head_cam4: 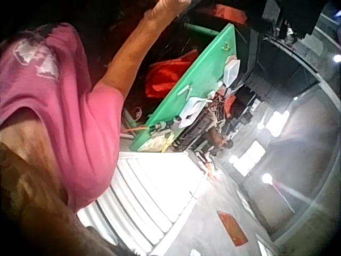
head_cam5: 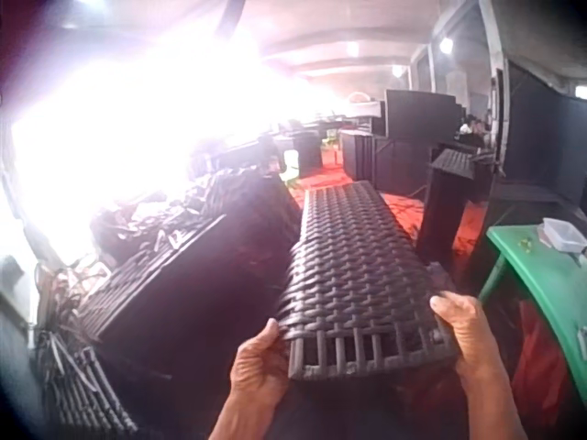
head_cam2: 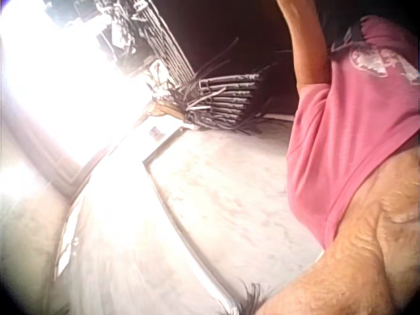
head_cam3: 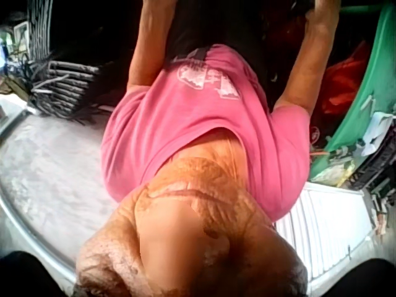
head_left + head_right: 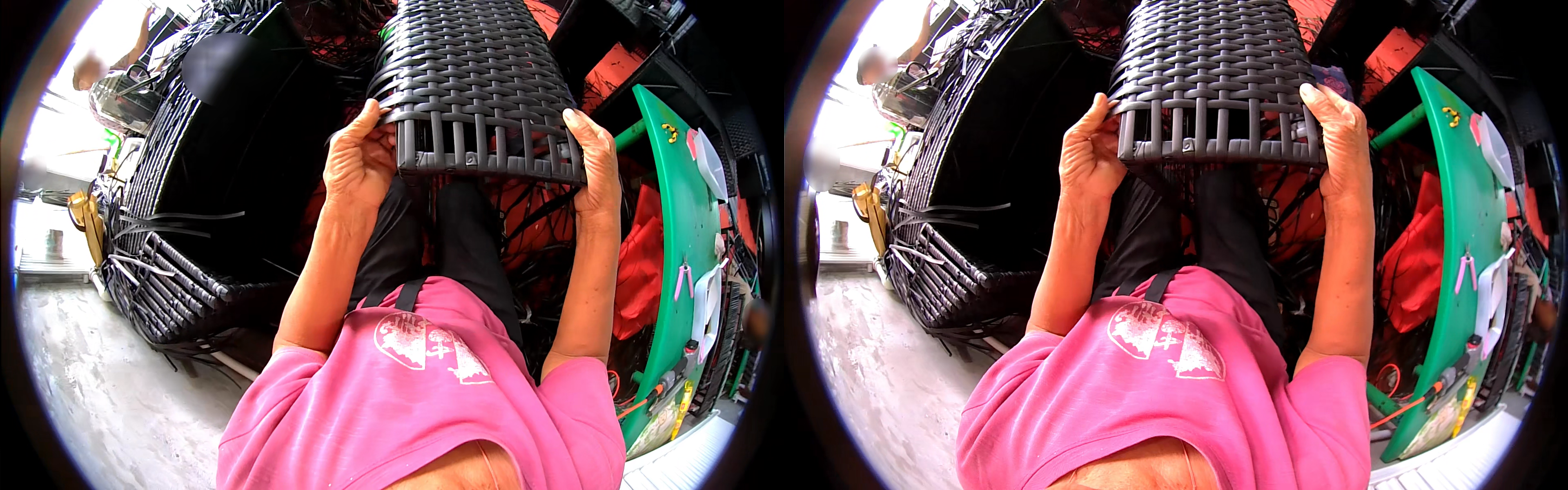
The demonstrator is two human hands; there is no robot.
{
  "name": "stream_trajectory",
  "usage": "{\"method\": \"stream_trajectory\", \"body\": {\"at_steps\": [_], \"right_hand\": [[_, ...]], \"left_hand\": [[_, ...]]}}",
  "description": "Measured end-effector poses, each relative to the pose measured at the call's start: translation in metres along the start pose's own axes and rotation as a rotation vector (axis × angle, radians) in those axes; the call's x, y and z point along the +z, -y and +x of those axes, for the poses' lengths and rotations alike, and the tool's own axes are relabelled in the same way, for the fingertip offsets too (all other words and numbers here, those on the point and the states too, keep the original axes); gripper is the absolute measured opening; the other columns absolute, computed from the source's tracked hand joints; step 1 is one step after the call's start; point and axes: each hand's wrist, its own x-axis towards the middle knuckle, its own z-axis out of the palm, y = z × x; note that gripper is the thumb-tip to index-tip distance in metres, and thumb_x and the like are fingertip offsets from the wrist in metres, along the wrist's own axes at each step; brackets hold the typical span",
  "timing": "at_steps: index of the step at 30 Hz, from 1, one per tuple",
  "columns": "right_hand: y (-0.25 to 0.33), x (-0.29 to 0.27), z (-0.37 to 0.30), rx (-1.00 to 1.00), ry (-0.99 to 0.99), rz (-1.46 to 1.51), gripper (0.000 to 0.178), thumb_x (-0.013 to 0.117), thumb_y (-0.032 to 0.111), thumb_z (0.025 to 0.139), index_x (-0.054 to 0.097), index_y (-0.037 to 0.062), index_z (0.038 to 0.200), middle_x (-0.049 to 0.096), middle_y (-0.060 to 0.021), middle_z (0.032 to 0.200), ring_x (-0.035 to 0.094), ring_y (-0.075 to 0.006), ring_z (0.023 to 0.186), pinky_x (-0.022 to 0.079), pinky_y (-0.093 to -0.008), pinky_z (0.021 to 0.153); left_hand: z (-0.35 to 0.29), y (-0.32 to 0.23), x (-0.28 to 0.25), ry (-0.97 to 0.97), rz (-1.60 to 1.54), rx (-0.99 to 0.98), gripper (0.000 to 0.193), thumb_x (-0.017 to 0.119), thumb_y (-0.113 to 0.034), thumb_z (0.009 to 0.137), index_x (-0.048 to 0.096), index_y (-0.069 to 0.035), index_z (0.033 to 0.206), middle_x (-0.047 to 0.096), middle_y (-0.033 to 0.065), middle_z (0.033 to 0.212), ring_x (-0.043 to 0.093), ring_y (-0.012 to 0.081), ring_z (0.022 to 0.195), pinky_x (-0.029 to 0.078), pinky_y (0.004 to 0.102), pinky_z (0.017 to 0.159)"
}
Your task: The person weaves strips of synthetic rattan into a black furniture frame by hand, pulling the strips through the existing weave and securing them.
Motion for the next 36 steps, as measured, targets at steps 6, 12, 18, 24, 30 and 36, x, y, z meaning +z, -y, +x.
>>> {"method": "stream_trajectory", "body": {"at_steps": [6, 12, 18, 24, 30, 36], "right_hand": [[-0.004, -0.007, 0.001, -0.005, 0.004, 0.017, 0.024, 0.055, 0.022, 0.089, 0.066, 0.0017, 0.097, 0.067, -0.0022, 0.081, 0.059, -0.0053, 0.059, 0.049, -0.019, 0.052], [-0.004, 0.016, 0.005, -0.08, 0.009, -0.141, 0.019, 0.058, 0.019, 0.086, 0.062, 0.0008, 0.089, 0.06, 0.0004, 0.079, 0.053, -0.007, 0.069, 0.044, -0.0227, 0.067], [-0.008, 0.003, 0.001, -0.036, 0.055, 0.046, 0.016, 0.054, 0.018, 0.089, 0.061, 0.0041, 0.094, 0.062, -0.0007, 0.085, 0.06, -0.0082, 0.069, 0.05, -0.0222, 0.062], [-0.016, 0.011, 0.001, -0.021, 0.102, 0.153, 0.024, 0.053, 0.021, 0.091, 0.059, 0.0019, 0.105, 0.065, -0.0043, 0.09, 0.063, -0.0107, 0.073, 0.053, -0.0244, 0.067], [-0.046, 0.037, 0.012, 0.056, 0.382, 0.36, 0.033, 0.051, 0.031, 0.093, 0.057, 0.0038, 0.111, 0.062, -0.0057, 0.105, 0.06, -0.0132, 0.095, 0.048, -0.0283, 0.084], [-0.07, 0.04, 0.036, 0.219, 0.752, 0.776, 0.036, 0.048, 0.022, 0.094, 0.05, 0.0008, 0.123, 0.057, -0.0093, 0.121, 0.054, -0.0189, 0.111, 0.041, -0.0336, 0.097]], "left_hand": [[0.002, -0.001, 0.0, 0.049, 0.042, -0.025, 0.008, 0.067, -0.007, 0.082, 0.062, -0.002, 0.085, 0.061, 0.0066, 0.072, 0.055, 0.0152, 0.06, 0.046, 0.0267, 0.058], [0.028, -0.004, -0.046, 0.171, 0.222, 0.188, 0.022, 0.06, -0.024, 0.087, 0.063, -0.003, 0.093, 0.066, 0.0091, 0.09, 0.063, 0.021, 0.078, 0.05, 0.0369, 0.076], [-0.015, 0.003, -0.039, 0.013, 0.559, 0.058, 0.053, 0.057, -0.041, 0.09, 0.048, -0.01, 0.049, 0.044, -0.0002, 0.044, 0.039, 0.0102, 0.039, 0.03, 0.0241, 0.042], [-0.074, -0.02, -0.014, 0.05, 0.911, 0.671, 0.042, 0.058, -0.023, 0.092, 0.05, -0.006, 0.055, 0.047, -0.0031, 0.054, 0.037, 0.004, 0.05, 0.028, 0.0227, 0.047], [-0.071, -0.005, 0.083, 0.72, 1.592, 1.237, 0.045, 0.066, -0.013, 0.077, 0.05, -0.001, 0.118, 0.051, 0.0172, 0.117, 0.046, 0.0356, 0.114, 0.037, 0.0429, 0.093], [-0.036, 0.008, 0.065, 0.536, 1.725, 1.144, 0.046, 0.055, -0.006, 0.083, 0.042, 0.001, 0.126, 0.048, 0.0207, 0.124, 0.045, 0.0344, 0.119, 0.034, 0.0392, 0.102]]}}
